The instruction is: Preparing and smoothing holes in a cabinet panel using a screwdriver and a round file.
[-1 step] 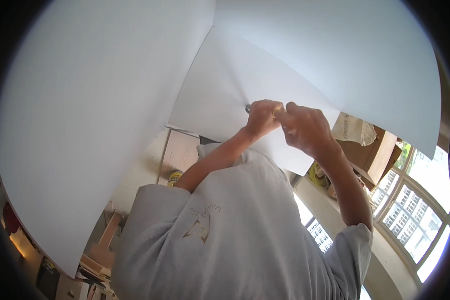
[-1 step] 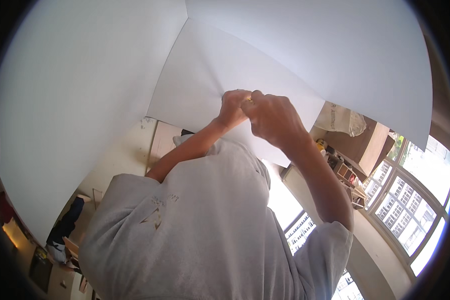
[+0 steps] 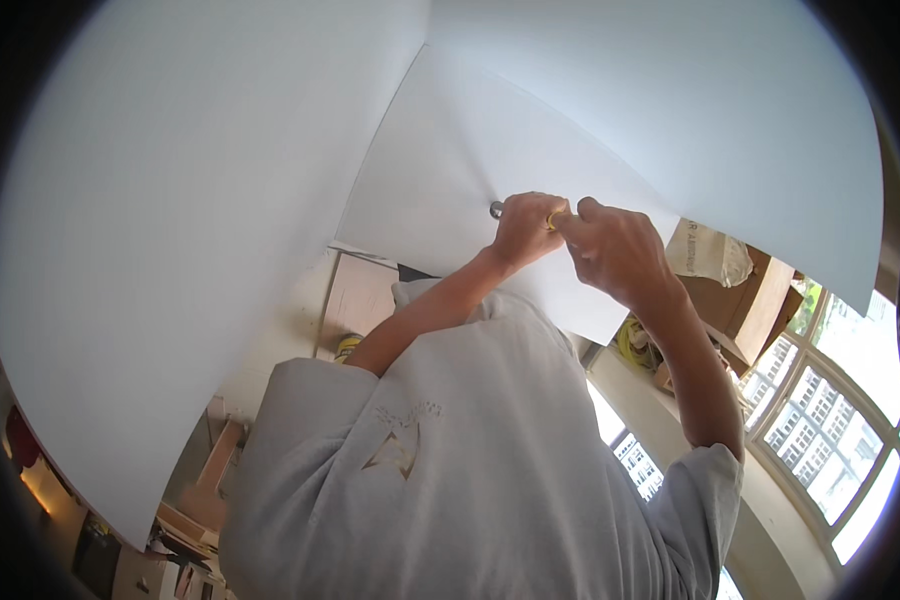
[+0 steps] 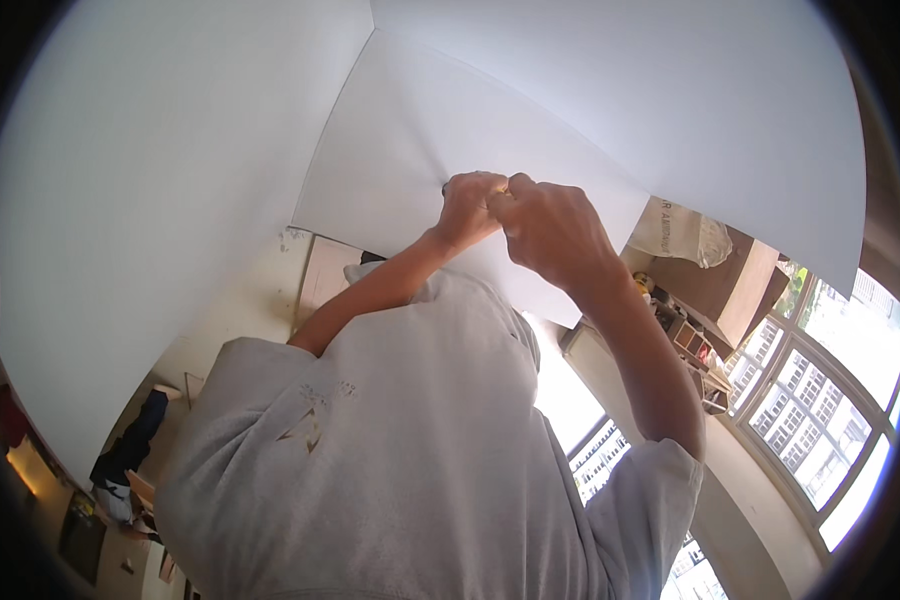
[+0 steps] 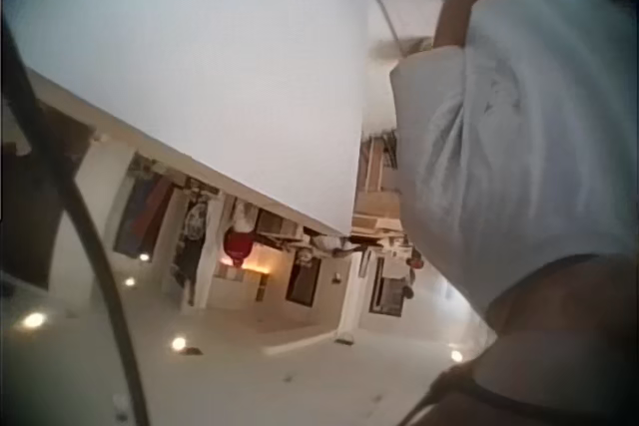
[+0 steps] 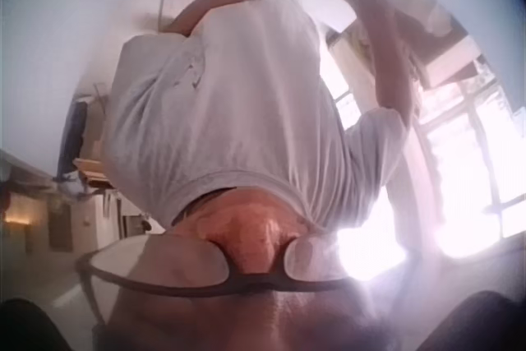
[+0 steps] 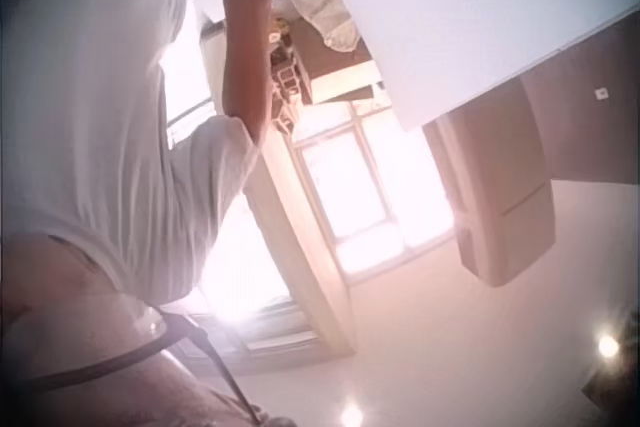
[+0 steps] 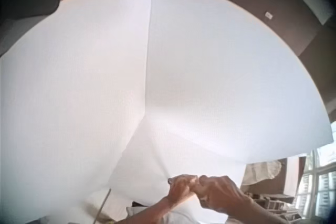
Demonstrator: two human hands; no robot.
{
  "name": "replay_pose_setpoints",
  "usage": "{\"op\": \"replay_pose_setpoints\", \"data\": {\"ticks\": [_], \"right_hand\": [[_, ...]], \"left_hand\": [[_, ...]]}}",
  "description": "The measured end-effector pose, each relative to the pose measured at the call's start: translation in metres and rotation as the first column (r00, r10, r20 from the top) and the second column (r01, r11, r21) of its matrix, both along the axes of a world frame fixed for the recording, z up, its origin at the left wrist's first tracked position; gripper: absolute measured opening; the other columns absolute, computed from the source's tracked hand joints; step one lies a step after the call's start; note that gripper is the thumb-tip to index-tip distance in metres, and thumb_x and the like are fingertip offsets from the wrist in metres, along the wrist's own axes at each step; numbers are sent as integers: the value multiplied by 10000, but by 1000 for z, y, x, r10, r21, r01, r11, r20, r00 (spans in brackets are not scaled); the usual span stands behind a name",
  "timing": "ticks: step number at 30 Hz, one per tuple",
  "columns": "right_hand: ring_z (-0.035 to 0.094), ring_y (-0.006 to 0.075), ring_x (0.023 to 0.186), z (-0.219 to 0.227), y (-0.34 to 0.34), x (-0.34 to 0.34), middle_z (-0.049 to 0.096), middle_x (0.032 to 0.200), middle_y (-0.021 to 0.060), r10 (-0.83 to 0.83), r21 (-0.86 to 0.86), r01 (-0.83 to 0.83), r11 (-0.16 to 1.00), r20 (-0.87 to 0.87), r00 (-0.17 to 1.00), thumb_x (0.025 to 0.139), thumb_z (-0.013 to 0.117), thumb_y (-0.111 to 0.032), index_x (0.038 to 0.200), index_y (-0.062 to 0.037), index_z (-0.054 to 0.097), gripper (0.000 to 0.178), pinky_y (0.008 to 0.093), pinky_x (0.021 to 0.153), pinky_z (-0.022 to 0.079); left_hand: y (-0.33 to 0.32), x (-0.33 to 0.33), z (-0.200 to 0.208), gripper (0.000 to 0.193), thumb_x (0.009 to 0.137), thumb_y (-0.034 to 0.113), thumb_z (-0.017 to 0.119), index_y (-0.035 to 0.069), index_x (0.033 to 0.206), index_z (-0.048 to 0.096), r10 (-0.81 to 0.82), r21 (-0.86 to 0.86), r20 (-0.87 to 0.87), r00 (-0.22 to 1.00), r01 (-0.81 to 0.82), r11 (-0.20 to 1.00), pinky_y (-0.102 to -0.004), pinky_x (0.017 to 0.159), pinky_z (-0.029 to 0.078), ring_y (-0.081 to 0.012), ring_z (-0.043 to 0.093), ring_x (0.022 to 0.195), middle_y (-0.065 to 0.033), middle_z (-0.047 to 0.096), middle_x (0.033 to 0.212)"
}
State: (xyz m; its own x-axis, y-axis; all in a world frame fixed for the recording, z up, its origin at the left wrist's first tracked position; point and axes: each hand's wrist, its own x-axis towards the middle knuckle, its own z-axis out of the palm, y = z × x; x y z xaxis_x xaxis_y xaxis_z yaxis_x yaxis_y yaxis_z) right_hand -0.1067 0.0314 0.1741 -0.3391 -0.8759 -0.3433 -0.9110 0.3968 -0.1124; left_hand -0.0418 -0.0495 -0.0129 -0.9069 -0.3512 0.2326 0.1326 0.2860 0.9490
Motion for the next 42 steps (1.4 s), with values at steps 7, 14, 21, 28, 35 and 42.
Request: {"op": "replay_pose_setpoints", "data": {"ticks": [7,14,21,28,35,42], "right_hand": [[701,266,754,20,16,7,657,880,95,-43,63,42,997,14,999,840,759,-37,974,-61,740,137,417,634,577],[738,275,748,18,11,14,692,921,127,-21,-3,21,1000,-10,1000,835,761,-44,998,-46,715,170,400,623,596],[755,288,740,-13,18,19,728,959,115,-135,34,139,990,-86,987,874,725,-50,1036,-79,699,167,411,585,593],[759,282,750,12,14,25,717,1006,114,-21,34,23,999,-41,999,857,762,-35,1062,-69,704,216,396,580,595],[746,270,709,3,24,26,717,954,110,-53,-76,43,996,-127,990,894,739,-52,1097,-80,720,206,392,561,595],[759,307,729,-8,18,37,727,1011,211,-295,-39,293,955,-92,951,877,701,-37,1045,-27,704,168,415,618,621]], "left_hand": [[21,16,20,240,699,88,754,63,832,556,62,103,-98,993,-52,993,-456,708,441,-360,563,707,-100,588,758],[24,7,17,277,716,169,813,67,713,555,124,156,-87,989,-109,982,-451,635,428,-353,552,638,-113,583,663],[25,6,-6,340,777,219,799,63,622,539,45,23,8,999,-45,999,-477,577,410,-360,553,593,-130,557,603],[30,10,12,293,781,170,798,81,648,552,163,112,-99,982,-152,982,-463,590,421,-344,552,586,-108,563,601],[24,8,18,312,783,194,815,98,618,568,129,55,-118,985,-123,991,-451,588,442,-338,556,566,-101,568,586],[18,3,-2,375,866,208,783,88,590,559,-23,-29,-134,991,19,999,-457,587,447,-337,573,566,-116,581,582]]}}
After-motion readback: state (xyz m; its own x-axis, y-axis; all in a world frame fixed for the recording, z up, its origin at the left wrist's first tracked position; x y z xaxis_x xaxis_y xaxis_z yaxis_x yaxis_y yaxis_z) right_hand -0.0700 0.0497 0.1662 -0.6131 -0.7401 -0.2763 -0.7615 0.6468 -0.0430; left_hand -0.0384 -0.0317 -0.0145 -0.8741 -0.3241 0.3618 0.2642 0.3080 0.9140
